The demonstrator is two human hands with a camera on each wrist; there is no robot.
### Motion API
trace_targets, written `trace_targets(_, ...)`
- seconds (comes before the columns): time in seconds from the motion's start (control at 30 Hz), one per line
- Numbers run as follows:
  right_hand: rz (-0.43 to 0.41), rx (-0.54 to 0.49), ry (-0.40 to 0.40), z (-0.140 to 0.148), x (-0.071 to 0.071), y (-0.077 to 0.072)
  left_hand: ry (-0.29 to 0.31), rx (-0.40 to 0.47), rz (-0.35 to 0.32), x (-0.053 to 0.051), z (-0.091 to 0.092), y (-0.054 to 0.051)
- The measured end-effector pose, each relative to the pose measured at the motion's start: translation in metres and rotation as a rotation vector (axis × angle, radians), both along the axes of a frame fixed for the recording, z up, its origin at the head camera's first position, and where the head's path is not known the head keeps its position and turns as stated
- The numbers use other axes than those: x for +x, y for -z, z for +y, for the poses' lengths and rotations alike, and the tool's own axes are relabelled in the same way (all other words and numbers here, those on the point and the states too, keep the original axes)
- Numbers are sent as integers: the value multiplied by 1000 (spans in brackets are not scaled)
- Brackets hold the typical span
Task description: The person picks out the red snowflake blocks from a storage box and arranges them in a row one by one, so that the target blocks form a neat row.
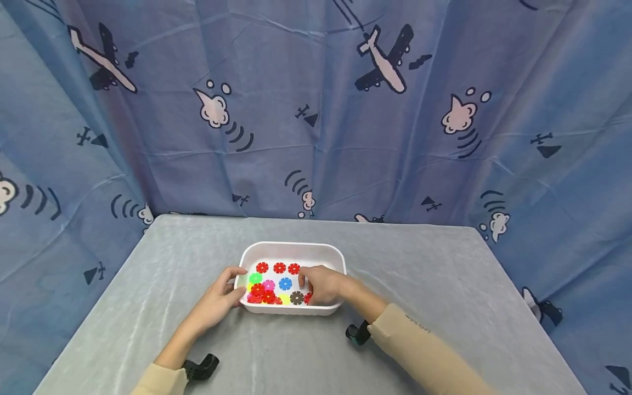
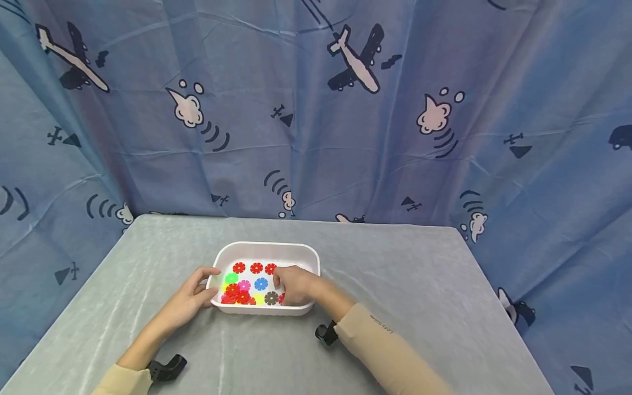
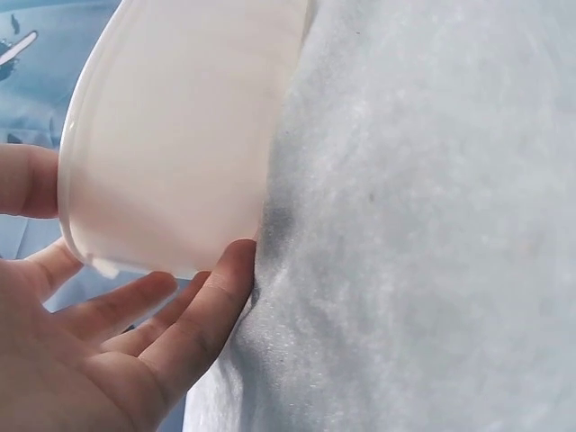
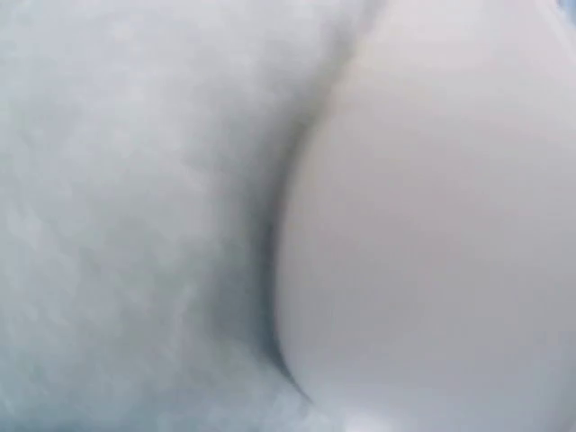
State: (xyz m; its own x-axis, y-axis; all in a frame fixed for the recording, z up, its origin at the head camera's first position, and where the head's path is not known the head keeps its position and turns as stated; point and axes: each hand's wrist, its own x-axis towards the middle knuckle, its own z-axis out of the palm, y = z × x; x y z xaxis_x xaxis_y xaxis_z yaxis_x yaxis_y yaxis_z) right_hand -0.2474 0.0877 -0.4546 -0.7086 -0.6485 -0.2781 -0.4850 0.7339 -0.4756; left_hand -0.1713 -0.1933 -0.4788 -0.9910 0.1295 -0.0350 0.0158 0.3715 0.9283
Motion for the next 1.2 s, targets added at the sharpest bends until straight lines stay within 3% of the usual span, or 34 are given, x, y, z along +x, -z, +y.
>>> trace_targets(0.33, 77, -43, 13, -3, 1, 7, -14, -10, 23, 1, 0, 2)
trace_targets(0.73, -25, -302, 81, -3, -1, 5, -12, -26, 19, -1, 0, 2)
trace_targets(0.93, -110, -444, 101, 3, 4, -8, -17, -19, 18, 1, 1, 1)
trace_targets(1.2, -160, -596, 138, 16, 9, -26, -60, -9, 15, 1, 3, 0)
